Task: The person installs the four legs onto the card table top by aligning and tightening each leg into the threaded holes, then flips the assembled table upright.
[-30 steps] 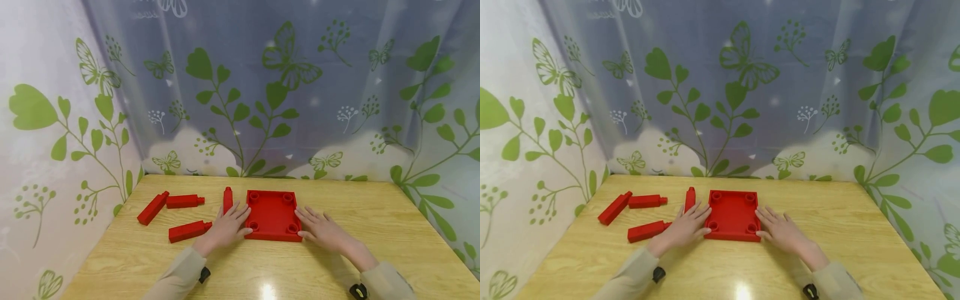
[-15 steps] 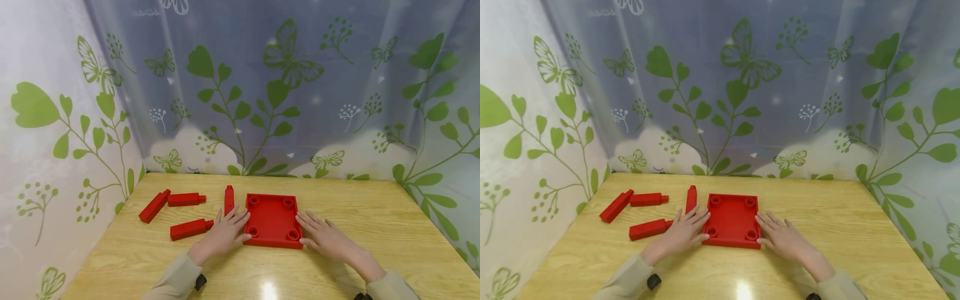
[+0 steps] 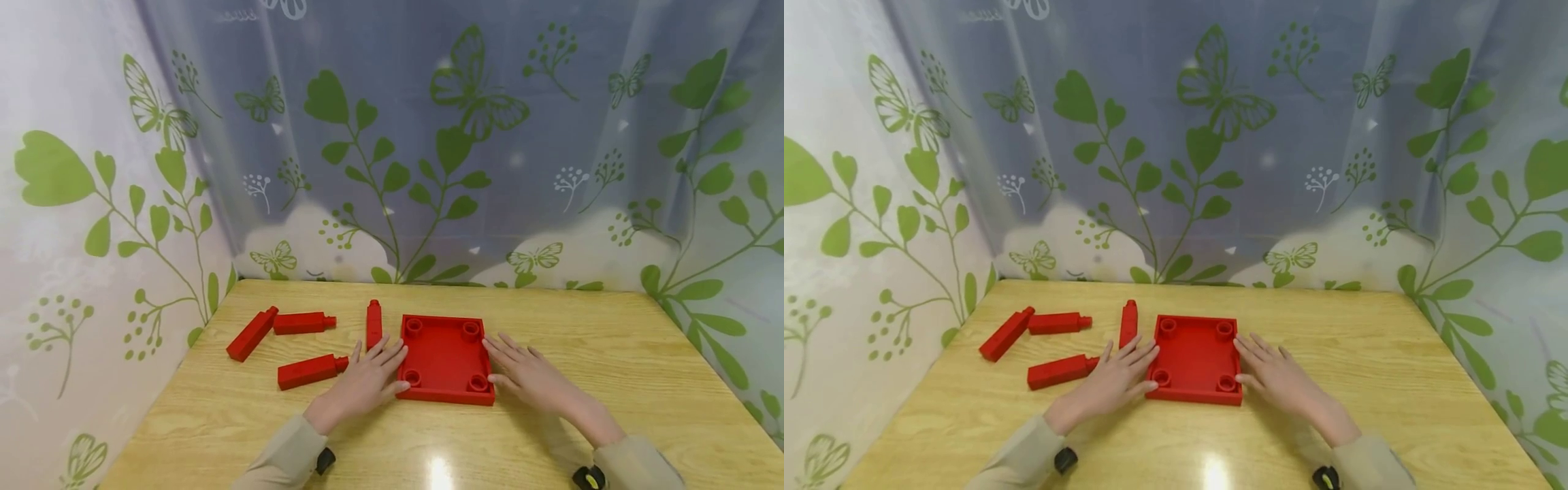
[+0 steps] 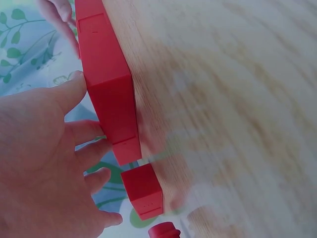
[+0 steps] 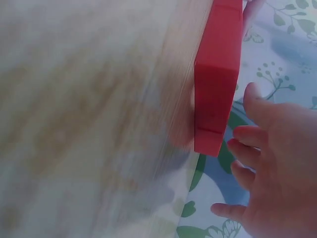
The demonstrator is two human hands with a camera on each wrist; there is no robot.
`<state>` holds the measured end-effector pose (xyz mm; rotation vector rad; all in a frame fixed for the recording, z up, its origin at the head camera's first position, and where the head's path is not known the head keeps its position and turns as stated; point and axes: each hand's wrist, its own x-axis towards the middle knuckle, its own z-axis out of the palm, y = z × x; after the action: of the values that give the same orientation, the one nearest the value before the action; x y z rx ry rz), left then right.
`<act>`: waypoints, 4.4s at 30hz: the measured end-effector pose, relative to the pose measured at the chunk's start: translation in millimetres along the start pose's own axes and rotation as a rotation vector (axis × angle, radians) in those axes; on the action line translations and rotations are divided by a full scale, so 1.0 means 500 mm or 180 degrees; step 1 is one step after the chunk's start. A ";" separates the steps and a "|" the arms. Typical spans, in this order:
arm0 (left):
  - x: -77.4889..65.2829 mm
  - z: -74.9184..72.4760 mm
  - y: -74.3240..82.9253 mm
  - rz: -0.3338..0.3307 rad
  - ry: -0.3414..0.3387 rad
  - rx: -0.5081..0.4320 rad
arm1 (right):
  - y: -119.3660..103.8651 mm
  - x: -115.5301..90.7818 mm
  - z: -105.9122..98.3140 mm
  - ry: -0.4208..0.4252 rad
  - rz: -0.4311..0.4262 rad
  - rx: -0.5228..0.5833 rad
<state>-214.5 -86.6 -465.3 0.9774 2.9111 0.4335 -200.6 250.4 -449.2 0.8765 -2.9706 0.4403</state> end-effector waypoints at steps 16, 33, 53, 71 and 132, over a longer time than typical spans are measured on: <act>0.004 -0.007 -0.032 0.0092 0.0150 -0.0221 | 0.012 0.004 0.011 -0.0175 0.0127 0.0287; 0.060 -0.084 -0.139 0.0576 0.0304 0.0119 | 0.005 0.009 0.002 -0.0217 0.0127 0.0317; 0.103 -0.079 -0.155 0.0721 0.0107 0.0415 | 0.008 0.009 0.007 -0.0204 0.0169 0.0304; 0.109 -0.126 -0.165 0.0431 0.0866 -0.0306 | 0.002 0.008 0.005 -0.0256 0.0198 0.0291; 0.318 -0.053 0.090 -0.0001 0.1046 -0.2667 | 0.005 0.009 0.009 -0.0315 0.0153 -0.0009</act>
<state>-318.7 36.1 -419.4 0.7973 2.4924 1.7501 -205.6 248.6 -453.9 0.8528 -3.0872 0.4056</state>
